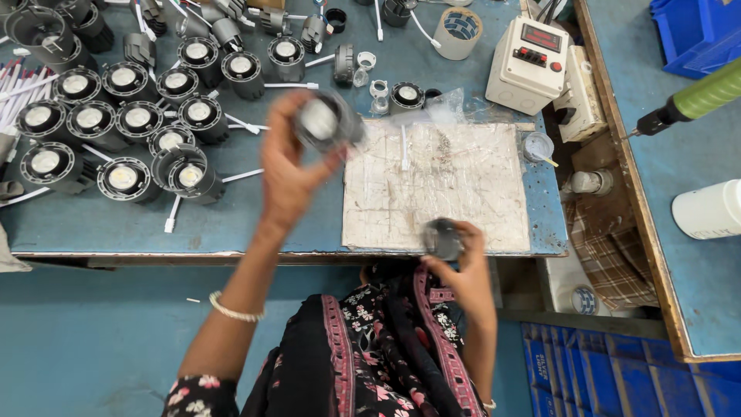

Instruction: The person assembles LED light fixtures at a factory workstation. They place a light module into a housing, insert a screw, and use a green power drill to fasten the housing. The person repeats this process for multiple units, placing finished items on the table.

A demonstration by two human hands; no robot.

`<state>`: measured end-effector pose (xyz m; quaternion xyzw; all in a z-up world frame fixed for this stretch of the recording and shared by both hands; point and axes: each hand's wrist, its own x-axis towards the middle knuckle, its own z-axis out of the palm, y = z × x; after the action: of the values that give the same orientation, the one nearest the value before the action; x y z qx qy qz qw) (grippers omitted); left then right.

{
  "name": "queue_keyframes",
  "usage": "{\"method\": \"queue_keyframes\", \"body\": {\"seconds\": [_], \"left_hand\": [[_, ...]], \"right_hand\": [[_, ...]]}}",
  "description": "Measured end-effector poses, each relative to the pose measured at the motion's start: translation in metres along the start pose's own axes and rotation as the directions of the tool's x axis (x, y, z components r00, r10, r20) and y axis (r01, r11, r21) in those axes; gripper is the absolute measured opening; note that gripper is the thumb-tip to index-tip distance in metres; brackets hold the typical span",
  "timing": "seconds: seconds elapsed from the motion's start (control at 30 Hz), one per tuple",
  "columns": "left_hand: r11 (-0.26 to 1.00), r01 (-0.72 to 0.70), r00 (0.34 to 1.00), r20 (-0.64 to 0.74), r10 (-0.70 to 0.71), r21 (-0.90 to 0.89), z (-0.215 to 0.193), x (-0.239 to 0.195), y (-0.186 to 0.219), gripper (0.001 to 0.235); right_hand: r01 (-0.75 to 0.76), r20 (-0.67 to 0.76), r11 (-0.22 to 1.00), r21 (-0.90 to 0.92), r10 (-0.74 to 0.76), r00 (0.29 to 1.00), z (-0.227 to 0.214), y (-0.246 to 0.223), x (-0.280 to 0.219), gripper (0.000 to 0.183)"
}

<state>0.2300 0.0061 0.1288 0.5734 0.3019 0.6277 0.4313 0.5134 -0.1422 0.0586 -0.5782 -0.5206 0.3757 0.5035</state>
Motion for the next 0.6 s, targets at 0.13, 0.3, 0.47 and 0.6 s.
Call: {"method": "queue_keyframes", "body": {"seconds": [0.13, 0.3, 0.47, 0.6], "left_hand": [[0.970, 0.149, 0.960, 0.208, -0.189, 0.192, 0.038, -0.047, -0.021, 0.076], [0.934, 0.106, 0.909, 0.346, -0.230, 0.341, 0.056, -0.071, -0.056, 0.073], [0.945, 0.110, 0.863, 0.443, -0.244, 0.307, 0.052, -0.069, -0.077, 0.078], [0.936, 0.153, 0.815, 0.495, -0.301, 0.317, 0.049, -0.066, -0.082, 0.083]], "right_hand": [[0.206, -0.257, 0.784, 0.586, -0.061, 0.964, -0.040, 0.010, -0.003, 0.062], [0.181, -0.160, 0.698, 0.692, -0.097, 0.982, -0.070, -0.016, -0.005, 0.065], [0.004, 0.038, 0.856, 0.516, -0.028, 0.999, -0.025, -0.044, 0.025, 0.072], [-0.053, 0.095, 0.933, 0.357, 0.020, 0.995, 0.002, -0.060, 0.052, 0.076]]}}
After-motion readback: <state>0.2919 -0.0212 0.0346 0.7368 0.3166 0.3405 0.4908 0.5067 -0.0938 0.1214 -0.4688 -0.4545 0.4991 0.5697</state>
